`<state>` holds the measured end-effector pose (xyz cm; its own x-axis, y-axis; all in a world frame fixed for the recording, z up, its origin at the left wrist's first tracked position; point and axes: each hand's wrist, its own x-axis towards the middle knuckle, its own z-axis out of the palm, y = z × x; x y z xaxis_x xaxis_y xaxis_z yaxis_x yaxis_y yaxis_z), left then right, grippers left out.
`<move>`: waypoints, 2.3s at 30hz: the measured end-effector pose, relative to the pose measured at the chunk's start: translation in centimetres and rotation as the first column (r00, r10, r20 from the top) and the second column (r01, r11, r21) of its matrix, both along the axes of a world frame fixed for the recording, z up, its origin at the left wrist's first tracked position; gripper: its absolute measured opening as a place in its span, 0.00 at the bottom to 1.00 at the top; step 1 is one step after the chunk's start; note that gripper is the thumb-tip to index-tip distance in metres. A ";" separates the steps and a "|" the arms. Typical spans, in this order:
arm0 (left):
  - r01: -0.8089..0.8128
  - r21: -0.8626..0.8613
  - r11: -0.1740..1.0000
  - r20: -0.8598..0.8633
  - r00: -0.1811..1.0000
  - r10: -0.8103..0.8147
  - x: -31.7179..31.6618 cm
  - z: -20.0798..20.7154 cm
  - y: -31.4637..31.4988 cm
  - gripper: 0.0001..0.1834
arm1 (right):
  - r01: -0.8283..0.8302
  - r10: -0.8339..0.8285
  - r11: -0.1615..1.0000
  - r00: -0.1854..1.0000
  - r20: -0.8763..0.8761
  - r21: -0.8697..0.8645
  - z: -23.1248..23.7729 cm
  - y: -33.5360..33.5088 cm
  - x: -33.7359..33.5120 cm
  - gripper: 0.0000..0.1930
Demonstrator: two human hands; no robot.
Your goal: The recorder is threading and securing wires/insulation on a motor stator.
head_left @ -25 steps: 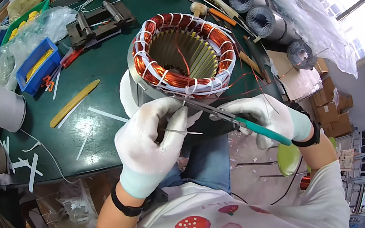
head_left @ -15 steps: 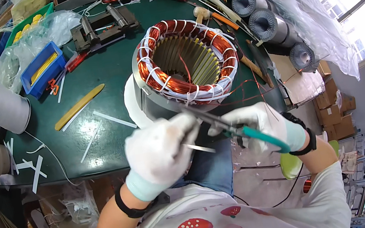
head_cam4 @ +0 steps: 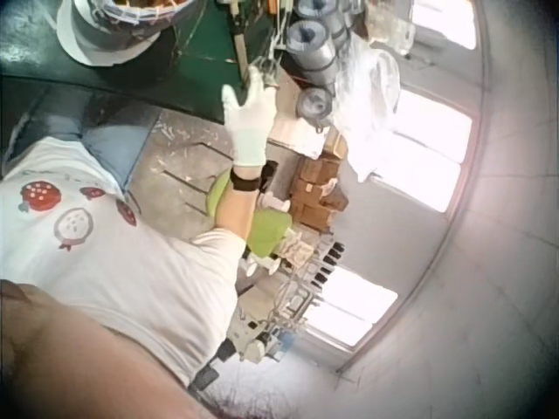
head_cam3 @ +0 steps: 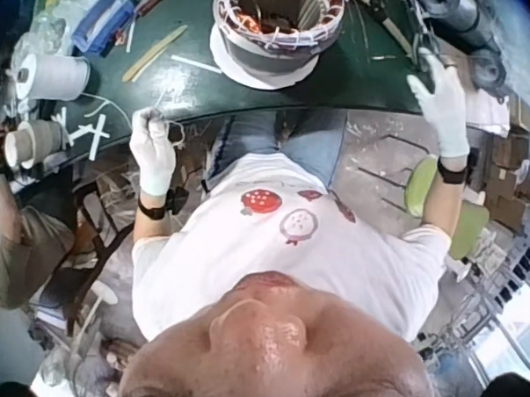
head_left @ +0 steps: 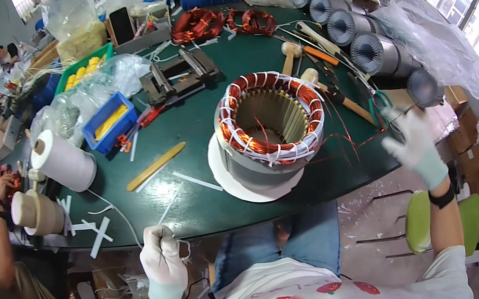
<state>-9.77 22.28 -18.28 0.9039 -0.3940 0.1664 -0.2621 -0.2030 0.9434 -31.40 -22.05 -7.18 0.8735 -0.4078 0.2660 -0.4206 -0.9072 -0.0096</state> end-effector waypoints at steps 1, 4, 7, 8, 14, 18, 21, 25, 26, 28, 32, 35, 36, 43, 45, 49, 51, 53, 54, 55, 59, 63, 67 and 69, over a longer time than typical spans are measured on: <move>0.009 -0.042 0.999 0.077 0.997 -0.006 -0.2 0.7 0.0 0.13 | -0.181 0.173 0.951 0.983 0.056 0.250 -0.4 2.3 1.0 0.25; 0.096 -0.297 0.950 0.153 0.987 -0.052 -1.4 0.2 -1.4 0.09 | -0.572 0.708 0.471 0.699 0.098 0.672 -3.6 9.7 3.1 0.21; 0.491 0.141 0.860 0.661 0.599 -0.451 -1.3 3.5 -6.7 0.11 | -0.533 0.847 0.488 0.480 -0.227 0.691 -4.0 18.0 6.1 0.19; 0.538 0.213 0.815 0.612 0.577 -0.541 -2.5 4.2 -7.7 0.12 | -0.616 0.873 0.371 0.487 -0.035 0.695 -4.9 19.1 6.2 0.18; 0.222 0.323 0.920 0.810 0.437 -0.390 5.3 9.4 -5.8 0.09 | -0.791 0.471 0.311 0.610 0.637 0.527 -4.8 15.1 6.4 0.07; -0.017 0.261 0.965 0.881 0.413 -0.231 14.1 15.5 -11.5 0.03 | -0.377 0.077 0.712 0.881 0.467 0.593 -12.5 8.2 5.0 0.05; -0.045 0.212 0.976 0.917 0.354 -0.183 23.9 16.9 -16.3 0.06 | -0.383 0.213 0.895 0.818 0.534 0.229 -14.9 8.2 6.4 0.03; -0.318 0.325 0.891 0.914 0.348 -0.209 34.5 18.2 -19.7 0.13 | -0.364 0.189 0.906 0.804 0.563 0.216 -15.4 9.2 7.0 0.02; -0.311 0.323 0.894 0.913 0.350 -0.208 35.1 18.0 -20.7 0.13 | -0.388 0.207 0.902 0.775 0.598 0.191 -15.6 8.9 6.8 0.02; -0.393 0.182 0.901 0.983 0.078 -0.164 35.8 17.7 -21.6 0.19 | -0.405 0.224 0.894 0.774 0.592 0.191 -15.5 8.9 6.9 0.02; 0.056 0.222 0.973 0.912 0.340 -0.228 23.2 21.5 -21.7 0.29 | -0.386 0.224 0.899 0.810 0.542 0.206 -15.2 8.9 6.3 0.02; 0.411 0.133 0.902 0.853 0.416 -0.316 14.6 23.0 -19.2 0.33 | -0.350 0.181 0.899 0.844 0.504 0.264 -14.9 8.6 5.8 0.02; 0.423 0.108 0.900 0.871 0.397 -0.291 13.1 23.2 -17.2 0.34 | -0.329 0.141 0.888 0.860 0.491 0.321 -14.7 8.7 5.8 0.02; 0.735 0.527 0.426 0.713 -0.110 -0.692 12.2 30.5 -10.7 0.26 | -0.388 0.231 0.904 0.796 0.559 0.179 -14.5 8.6 7.3 0.06; 0.769 0.520 0.373 0.683 -0.112 -0.722 11.5 30.3 -10.9 0.25 | -0.386 0.216 0.903 0.787 0.578 0.189 -14.9 8.2 7.3 0.06; 0.782 0.523 0.339 0.648 -0.106 -0.754 11.4 30.2 -10.0 0.23 | -0.346 0.232 0.929 0.818 0.527 0.129 -15.8 8.5 7.4 0.06; 0.816 0.498 0.295 0.626 -0.103 -0.773 10.5 29.5 -9.8 0.22 | -0.343 0.207 0.922 0.827 0.523 0.178 -15.1 9.8 5.1 0.07; 0.826 0.492 0.275 0.617 -0.108 -0.780 10.7 29.7 -10.0 0.21 | -0.335 0.167 0.909 0.839 0.518 0.249 -15.4 9.7 5.3 0.06; 0.814 0.501 0.292 0.625 -0.107 -0.773 11.0 30.2 -10.0 0.21 | -0.336 0.208 0.928 0.828 0.520 0.163 -15.6 8.3 7.0 0.05; 0.838 0.472 0.275 0.626 -0.098 -0.774 11.7 29.6 -10.2 0.21 | -0.297 0.211 0.948 0.854 0.476 0.114 -15.4 8.7 6.6 0.05; 0.858 0.452 0.245 0.602 -0.091 -0.794 10.6 29.1 -10.5 0.20 | -0.329 0.193 0.932 0.806 0.560 0.153 -14.8 8.6 7.0 0.03; 0.867 0.449 0.217 0.576 -0.096 -0.811 11.0 28.6 -10.9 0.19 | -0.338 0.285 0.941 0.805 0.520 0.008 -15.1 8.7 6.9 0.03; 0.882 0.436 0.181 0.555 -0.105 -0.825 11.2 27.3 -11.7 0.19 | -0.348 0.232 0.931 0.802 0.550 0.114 -15.1 9.0 6.9 0.03; 0.903 0.404 0.148 0.567 -0.120 -0.815 10.7 27.0 -12.0 0.18 | -0.327 0.201 0.937 0.792 0.577 0.123 -15.0 9.1 6.9 0.04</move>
